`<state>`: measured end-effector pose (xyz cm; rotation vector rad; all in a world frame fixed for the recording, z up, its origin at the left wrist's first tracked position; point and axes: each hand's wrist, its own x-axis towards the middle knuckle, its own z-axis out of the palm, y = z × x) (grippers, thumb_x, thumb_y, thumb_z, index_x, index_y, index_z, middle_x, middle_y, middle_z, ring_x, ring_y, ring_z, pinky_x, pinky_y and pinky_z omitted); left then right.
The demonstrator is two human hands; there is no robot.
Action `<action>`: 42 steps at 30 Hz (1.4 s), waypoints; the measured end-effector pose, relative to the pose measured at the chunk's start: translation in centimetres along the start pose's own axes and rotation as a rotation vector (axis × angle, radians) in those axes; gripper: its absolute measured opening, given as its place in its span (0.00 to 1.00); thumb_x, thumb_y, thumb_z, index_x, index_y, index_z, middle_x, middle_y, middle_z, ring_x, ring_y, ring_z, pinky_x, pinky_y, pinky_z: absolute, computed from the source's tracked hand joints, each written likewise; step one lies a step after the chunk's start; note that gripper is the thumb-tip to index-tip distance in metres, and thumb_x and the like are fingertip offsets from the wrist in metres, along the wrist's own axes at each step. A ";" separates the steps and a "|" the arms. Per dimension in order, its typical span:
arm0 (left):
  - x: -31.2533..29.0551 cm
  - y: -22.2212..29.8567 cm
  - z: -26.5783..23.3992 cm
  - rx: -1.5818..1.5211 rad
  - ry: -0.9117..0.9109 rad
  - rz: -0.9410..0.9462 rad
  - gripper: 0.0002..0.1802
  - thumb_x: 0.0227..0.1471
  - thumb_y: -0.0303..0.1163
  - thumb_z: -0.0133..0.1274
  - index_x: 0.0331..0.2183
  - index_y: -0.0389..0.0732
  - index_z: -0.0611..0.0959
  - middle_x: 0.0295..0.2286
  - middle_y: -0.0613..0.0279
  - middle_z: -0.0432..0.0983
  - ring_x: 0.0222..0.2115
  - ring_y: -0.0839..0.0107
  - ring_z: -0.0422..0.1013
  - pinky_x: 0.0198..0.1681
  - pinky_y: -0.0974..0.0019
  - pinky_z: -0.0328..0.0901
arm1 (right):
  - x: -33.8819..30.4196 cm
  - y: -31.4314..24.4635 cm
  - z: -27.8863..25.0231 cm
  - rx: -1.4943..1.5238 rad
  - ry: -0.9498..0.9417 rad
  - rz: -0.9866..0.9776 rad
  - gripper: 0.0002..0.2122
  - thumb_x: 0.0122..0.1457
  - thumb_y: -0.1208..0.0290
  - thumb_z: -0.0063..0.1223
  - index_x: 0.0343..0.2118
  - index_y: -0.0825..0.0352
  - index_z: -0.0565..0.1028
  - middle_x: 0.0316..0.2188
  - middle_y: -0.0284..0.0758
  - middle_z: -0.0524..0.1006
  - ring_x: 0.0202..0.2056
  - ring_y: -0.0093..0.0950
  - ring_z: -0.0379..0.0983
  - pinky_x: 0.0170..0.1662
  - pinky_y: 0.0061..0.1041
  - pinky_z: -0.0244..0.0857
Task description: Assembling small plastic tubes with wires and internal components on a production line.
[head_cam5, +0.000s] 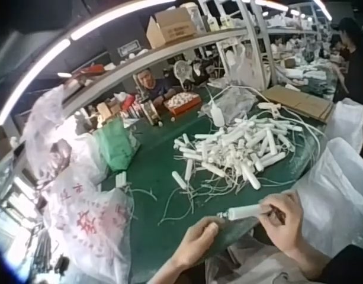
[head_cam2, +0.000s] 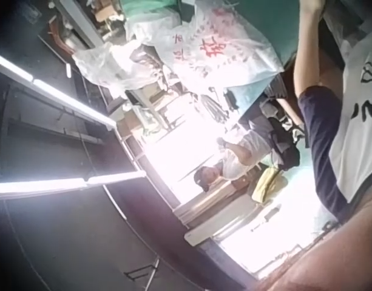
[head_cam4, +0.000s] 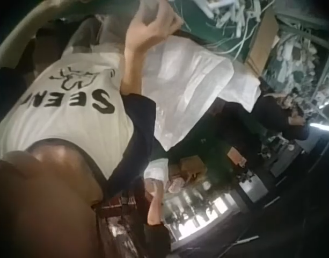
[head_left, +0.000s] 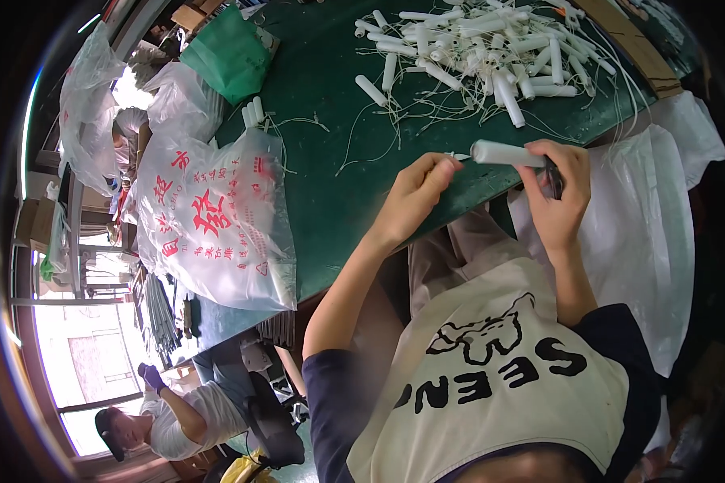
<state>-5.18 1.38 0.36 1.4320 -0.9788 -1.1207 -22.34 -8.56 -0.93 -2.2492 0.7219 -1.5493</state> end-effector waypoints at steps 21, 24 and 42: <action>3.1 11.2 -20.8 0.447 0.652 -0.007 0.21 0.52 0.51 0.46 0.24 0.42 0.75 0.12 0.74 0.60 0.11 0.85 0.52 0.14 0.78 0.45 | -0.6 3.0 0.7 0.612 -0.083 0.560 0.07 0.53 0.81 0.47 0.37 0.70 0.69 0.25 0.33 0.71 0.18 0.14 0.62 0.20 0.12 0.56; 7.3 8.5 -26.9 0.603 0.678 -0.081 0.24 0.50 0.55 0.47 0.26 0.41 0.76 0.12 0.75 0.57 0.10 0.85 0.51 0.12 0.77 0.43 | -0.7 3.8 0.9 0.560 -0.160 0.571 0.07 0.52 0.81 0.47 0.35 0.69 0.70 0.23 0.32 0.71 0.17 0.13 0.61 0.19 0.11 0.55; 13.4 -1.6 -35.6 1.397 0.989 -0.446 0.33 0.34 0.64 0.53 0.24 0.39 0.82 0.29 0.50 0.77 0.33 0.55 0.73 0.36 0.57 0.66 | -0.4 4.8 1.8 0.509 -0.282 0.712 0.04 0.52 0.81 0.49 0.32 0.70 0.72 0.22 0.33 0.72 0.17 0.15 0.64 0.18 0.11 0.57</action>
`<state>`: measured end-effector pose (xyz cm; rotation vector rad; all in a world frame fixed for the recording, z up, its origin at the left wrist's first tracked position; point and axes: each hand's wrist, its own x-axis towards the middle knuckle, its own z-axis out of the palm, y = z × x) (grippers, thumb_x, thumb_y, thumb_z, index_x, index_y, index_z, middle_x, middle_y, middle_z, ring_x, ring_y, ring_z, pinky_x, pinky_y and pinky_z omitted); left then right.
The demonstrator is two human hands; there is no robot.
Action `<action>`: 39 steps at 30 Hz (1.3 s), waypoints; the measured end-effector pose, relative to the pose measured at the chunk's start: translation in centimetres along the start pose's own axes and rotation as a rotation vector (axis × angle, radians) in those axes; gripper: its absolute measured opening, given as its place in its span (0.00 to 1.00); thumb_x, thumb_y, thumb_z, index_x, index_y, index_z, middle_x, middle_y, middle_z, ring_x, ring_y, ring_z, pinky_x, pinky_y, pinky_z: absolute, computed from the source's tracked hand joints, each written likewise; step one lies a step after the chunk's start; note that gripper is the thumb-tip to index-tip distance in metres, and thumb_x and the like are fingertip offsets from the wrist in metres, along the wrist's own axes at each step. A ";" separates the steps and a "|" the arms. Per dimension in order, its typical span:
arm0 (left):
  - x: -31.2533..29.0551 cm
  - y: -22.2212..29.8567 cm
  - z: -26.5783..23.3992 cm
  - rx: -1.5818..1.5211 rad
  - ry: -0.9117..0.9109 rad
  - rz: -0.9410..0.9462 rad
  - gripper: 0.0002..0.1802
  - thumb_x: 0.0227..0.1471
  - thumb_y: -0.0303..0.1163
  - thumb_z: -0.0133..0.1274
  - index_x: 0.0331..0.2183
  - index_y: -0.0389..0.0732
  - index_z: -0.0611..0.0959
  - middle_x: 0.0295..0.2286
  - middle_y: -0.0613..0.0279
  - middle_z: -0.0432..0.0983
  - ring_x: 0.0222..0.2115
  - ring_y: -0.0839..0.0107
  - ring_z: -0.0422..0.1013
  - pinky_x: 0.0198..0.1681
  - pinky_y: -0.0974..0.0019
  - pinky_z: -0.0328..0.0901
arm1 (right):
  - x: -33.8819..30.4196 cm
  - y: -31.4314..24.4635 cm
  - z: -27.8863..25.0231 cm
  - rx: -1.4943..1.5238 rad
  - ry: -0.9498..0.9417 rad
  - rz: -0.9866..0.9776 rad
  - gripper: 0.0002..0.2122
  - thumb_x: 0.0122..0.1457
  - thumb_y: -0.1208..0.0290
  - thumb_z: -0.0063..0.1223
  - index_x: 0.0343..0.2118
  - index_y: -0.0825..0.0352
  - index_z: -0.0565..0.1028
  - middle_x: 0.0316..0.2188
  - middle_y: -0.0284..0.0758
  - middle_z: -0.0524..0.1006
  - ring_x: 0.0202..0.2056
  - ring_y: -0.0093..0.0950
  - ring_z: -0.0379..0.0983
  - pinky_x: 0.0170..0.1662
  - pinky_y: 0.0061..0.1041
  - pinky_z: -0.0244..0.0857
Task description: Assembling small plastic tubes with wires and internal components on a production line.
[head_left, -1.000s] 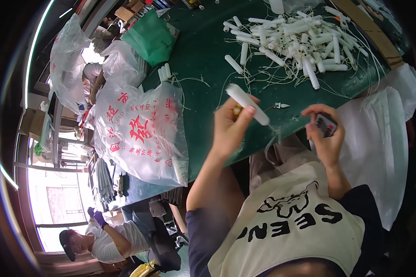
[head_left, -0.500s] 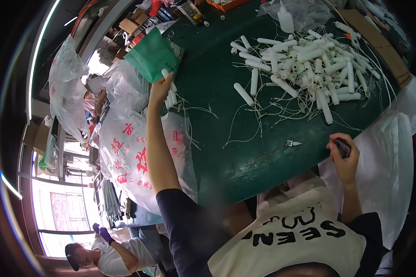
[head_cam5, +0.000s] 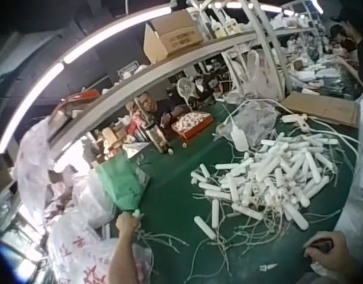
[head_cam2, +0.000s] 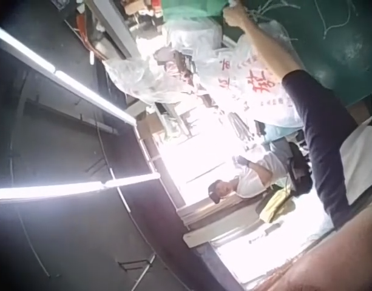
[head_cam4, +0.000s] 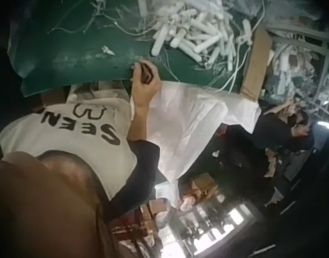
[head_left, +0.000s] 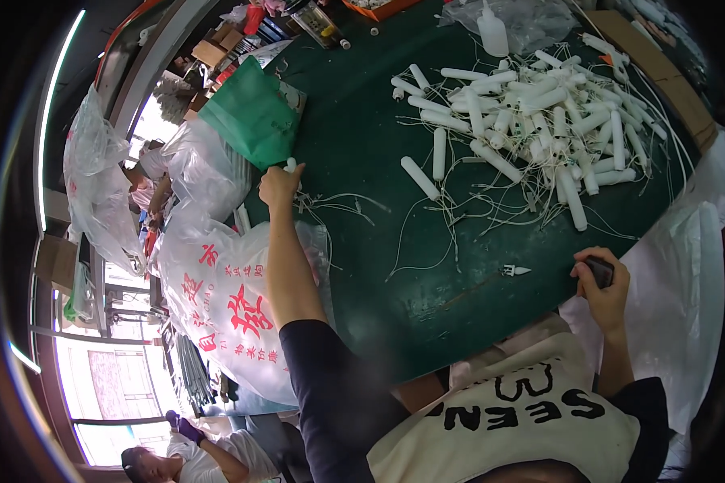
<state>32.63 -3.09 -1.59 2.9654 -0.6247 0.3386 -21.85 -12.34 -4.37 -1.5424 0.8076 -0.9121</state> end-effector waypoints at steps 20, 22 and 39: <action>-3.2 -0.1 -2.8 -0.019 -0.232 -0.198 0.54 0.26 0.73 0.50 0.42 0.31 0.76 0.43 0.48 0.71 0.46 0.57 0.67 0.47 0.59 0.62 | 0.1 -0.8 -0.1 0.032 -0.027 0.068 0.03 0.52 0.80 0.49 0.30 0.70 0.72 0.19 0.32 0.72 0.17 0.14 0.64 0.19 0.11 0.58; -3.4 -0.2 -3.6 -0.037 -0.200 -0.247 0.54 0.29 0.72 0.48 0.44 0.31 0.74 0.44 0.47 0.69 0.46 0.56 0.66 0.47 0.58 0.61 | 0.0 -0.8 -0.1 0.021 -0.049 0.053 0.03 0.52 0.80 0.48 0.30 0.70 0.72 0.19 0.32 0.72 0.17 0.14 0.64 0.19 0.12 0.58; -15.3 12.1 -4.9 -0.050 0.004 1.203 0.14 0.43 0.32 0.54 0.37 0.52 0.79 0.20 0.63 0.73 0.23 0.62 0.71 0.23 0.60 0.63 | -1.3 -1.6 -0.7 0.083 -0.146 -0.013 0.04 0.51 0.76 0.54 0.30 0.69 0.74 0.21 0.30 0.75 0.23 0.15 0.70 0.27 0.14 0.62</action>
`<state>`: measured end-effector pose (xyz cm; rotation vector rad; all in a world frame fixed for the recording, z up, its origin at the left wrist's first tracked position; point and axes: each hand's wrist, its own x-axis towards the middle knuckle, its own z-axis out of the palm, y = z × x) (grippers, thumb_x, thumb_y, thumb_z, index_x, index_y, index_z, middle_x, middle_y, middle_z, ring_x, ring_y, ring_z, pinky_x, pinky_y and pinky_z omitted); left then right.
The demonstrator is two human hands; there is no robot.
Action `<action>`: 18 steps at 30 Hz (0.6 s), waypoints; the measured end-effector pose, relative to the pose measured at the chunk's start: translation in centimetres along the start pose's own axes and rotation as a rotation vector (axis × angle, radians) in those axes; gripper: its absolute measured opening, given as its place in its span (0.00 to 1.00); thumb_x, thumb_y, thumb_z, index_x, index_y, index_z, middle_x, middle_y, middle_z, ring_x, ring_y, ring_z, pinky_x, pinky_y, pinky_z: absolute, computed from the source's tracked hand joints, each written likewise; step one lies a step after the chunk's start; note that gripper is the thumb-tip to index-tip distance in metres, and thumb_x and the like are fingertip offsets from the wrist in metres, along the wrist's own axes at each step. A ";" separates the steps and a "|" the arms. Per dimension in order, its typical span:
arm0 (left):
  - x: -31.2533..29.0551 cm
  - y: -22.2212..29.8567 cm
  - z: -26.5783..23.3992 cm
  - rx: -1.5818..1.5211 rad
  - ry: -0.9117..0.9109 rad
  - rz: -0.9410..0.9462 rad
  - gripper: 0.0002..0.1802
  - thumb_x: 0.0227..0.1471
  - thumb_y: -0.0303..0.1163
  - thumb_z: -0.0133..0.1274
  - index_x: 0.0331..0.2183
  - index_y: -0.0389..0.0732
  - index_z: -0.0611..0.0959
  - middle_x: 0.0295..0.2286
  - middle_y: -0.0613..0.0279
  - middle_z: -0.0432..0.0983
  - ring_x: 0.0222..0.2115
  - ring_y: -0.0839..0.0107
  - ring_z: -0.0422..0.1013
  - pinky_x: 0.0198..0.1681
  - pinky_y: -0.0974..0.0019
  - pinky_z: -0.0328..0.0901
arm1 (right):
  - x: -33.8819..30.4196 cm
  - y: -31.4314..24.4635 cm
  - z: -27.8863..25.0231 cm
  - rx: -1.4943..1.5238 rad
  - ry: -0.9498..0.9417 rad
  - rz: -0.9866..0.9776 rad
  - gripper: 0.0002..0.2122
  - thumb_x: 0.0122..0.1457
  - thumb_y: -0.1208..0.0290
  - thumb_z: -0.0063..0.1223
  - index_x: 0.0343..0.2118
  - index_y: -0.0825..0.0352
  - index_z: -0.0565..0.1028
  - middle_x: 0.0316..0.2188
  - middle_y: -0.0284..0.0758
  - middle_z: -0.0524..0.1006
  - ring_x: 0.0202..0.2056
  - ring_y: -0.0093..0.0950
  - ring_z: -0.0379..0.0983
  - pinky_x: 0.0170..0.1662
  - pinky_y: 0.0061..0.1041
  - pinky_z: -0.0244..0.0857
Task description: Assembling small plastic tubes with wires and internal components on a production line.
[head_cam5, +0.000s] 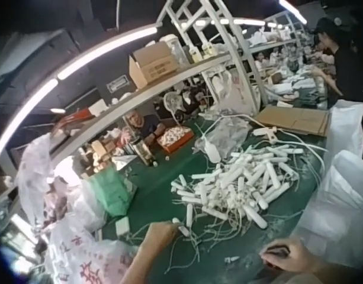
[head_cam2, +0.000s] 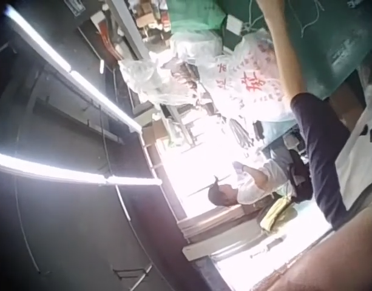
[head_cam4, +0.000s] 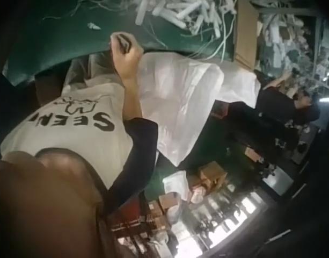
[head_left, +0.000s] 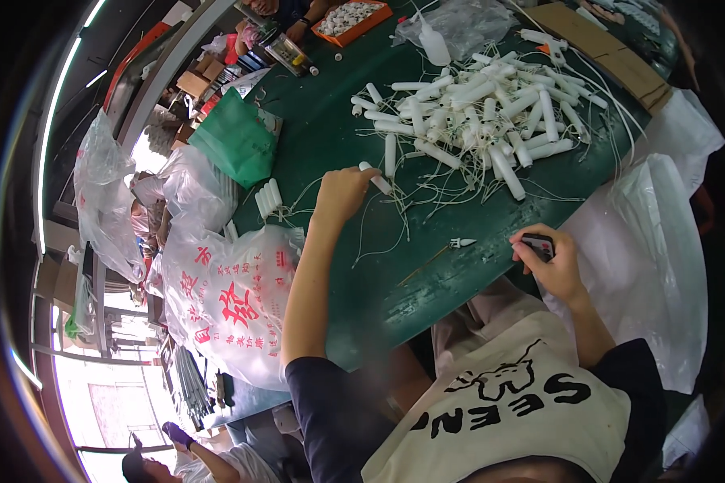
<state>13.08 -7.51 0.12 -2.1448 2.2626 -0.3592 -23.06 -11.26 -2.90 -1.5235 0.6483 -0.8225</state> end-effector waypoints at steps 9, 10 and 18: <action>-1.7 1.8 -6.1 0.283 0.113 -0.093 0.06 0.45 0.32 0.50 0.30 0.49 0.75 0.21 0.62 0.69 0.21 0.62 0.70 0.21 0.61 0.62 | -1.0 0.0 -0.9 0.033 0.045 -0.066 0.03 0.53 0.77 0.50 0.30 0.70 0.73 0.22 0.32 0.74 0.22 0.16 0.69 0.20 0.14 0.63; -2.0 2.3 -7.6 0.306 0.197 -0.118 0.05 0.46 0.32 0.49 0.30 0.49 0.75 0.22 0.62 0.69 0.20 0.62 0.70 0.20 0.61 0.62 | -1.0 0.1 -1.0 0.032 0.049 -0.064 0.03 0.53 0.77 0.50 0.30 0.70 0.73 0.22 0.32 0.74 0.22 0.16 0.69 0.20 0.14 0.63; -6.3 5.5 -17.7 0.684 0.536 -0.276 0.14 0.45 0.29 0.49 0.38 0.50 0.75 0.23 0.66 0.68 0.18 0.69 0.69 0.17 0.66 0.60 | -0.6 -1.1 -1.2 0.047 0.036 -0.111 0.03 0.54 0.77 0.49 0.31 0.70 0.72 0.20 0.30 0.72 0.17 0.14 0.65 0.19 0.12 0.58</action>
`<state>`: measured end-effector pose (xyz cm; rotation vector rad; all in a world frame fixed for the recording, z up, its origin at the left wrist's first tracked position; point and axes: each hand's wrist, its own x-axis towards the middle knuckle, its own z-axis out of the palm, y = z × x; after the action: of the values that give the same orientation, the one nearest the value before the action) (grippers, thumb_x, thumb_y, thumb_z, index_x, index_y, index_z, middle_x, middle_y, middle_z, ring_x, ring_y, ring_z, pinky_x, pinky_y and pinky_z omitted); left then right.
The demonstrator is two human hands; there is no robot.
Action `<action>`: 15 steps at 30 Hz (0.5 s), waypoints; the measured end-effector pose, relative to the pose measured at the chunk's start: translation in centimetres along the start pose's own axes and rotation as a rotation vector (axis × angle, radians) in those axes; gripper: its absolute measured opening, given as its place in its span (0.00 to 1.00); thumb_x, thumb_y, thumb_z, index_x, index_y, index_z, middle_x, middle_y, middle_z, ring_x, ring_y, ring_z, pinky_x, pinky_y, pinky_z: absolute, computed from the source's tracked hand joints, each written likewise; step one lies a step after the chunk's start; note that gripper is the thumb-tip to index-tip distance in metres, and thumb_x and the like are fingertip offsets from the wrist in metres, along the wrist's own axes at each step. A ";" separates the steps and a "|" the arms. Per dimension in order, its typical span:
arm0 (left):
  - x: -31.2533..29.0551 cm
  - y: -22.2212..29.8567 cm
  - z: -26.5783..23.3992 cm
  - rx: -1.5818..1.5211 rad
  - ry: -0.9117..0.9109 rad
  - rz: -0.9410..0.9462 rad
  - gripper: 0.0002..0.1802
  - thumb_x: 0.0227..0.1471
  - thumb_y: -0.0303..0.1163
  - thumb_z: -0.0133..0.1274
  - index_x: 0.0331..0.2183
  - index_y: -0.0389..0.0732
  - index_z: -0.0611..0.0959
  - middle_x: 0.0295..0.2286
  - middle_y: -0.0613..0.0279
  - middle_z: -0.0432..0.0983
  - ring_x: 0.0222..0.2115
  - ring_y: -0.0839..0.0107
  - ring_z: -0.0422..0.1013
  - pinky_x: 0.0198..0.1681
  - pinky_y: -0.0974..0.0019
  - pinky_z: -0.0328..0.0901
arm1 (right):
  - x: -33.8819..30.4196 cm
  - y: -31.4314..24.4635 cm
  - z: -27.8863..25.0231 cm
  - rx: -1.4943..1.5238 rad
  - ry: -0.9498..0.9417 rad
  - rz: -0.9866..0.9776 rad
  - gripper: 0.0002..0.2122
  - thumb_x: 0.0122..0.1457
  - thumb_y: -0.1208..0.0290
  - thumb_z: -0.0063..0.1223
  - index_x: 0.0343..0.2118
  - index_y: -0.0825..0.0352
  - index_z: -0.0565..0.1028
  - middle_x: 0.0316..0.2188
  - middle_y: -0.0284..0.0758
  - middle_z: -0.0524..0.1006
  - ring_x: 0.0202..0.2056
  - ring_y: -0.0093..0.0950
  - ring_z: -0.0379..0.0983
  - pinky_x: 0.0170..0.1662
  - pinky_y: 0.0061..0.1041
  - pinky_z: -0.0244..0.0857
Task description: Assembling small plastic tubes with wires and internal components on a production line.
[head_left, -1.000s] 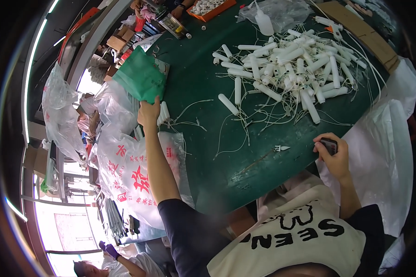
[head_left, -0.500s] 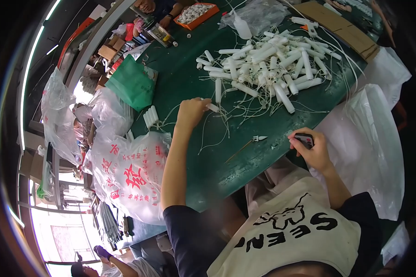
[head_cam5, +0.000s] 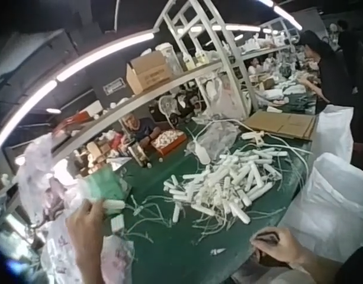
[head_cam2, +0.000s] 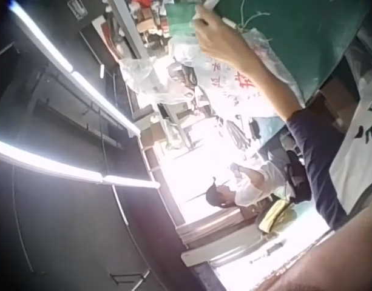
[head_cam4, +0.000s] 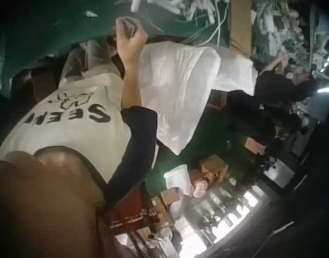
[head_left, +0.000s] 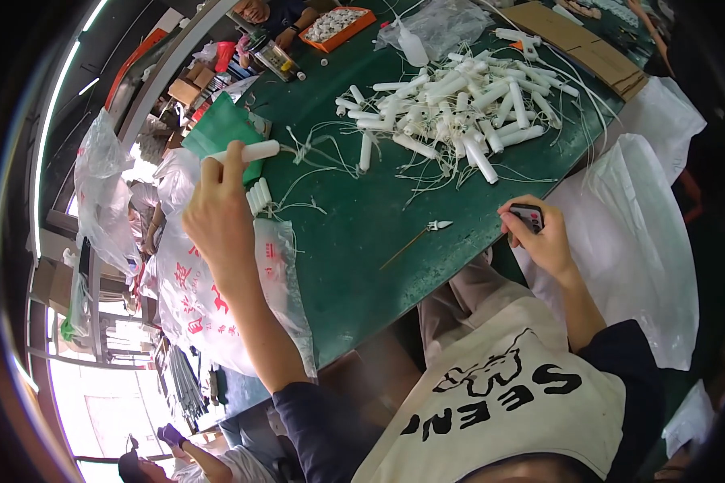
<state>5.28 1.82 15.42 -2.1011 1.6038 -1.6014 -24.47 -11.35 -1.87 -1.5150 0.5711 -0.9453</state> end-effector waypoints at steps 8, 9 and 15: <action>-3.2 3.7 4.6 -0.416 -0.380 0.157 0.06 0.49 0.36 0.48 0.29 0.45 0.76 0.20 0.61 0.72 0.21 0.63 0.72 0.21 0.61 0.63 | -0.7 0.0 0.4 -0.023 -0.044 0.044 0.04 0.54 0.76 0.50 0.31 0.70 0.73 0.20 0.30 0.72 0.17 0.14 0.65 0.19 0.13 0.59; -3.7 3.9 5.1 -0.412 -0.381 0.154 0.06 0.49 0.36 0.48 0.29 0.45 0.76 0.20 0.61 0.72 0.21 0.63 0.72 0.21 0.61 0.63 | -0.7 -0.2 0.4 -0.042 -0.056 0.056 0.04 0.54 0.75 0.51 0.31 0.70 0.73 0.19 0.30 0.72 0.17 0.14 0.65 0.19 0.13 0.59; -1.9 2.5 2.3 -0.198 -0.288 0.023 0.04 0.45 0.32 0.52 0.28 0.45 0.77 0.21 0.61 0.72 0.19 0.61 0.71 0.20 0.63 0.62 | -1.0 -0.3 -0.1 -0.037 -0.015 0.020 0.04 0.54 0.76 0.50 0.30 0.71 0.73 0.19 0.30 0.72 0.16 0.14 0.65 0.19 0.13 0.59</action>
<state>5.42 0.93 11.68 -2.2698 1.7357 -1.1083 -25.17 -10.53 -1.83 -1.5455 0.5940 -0.9118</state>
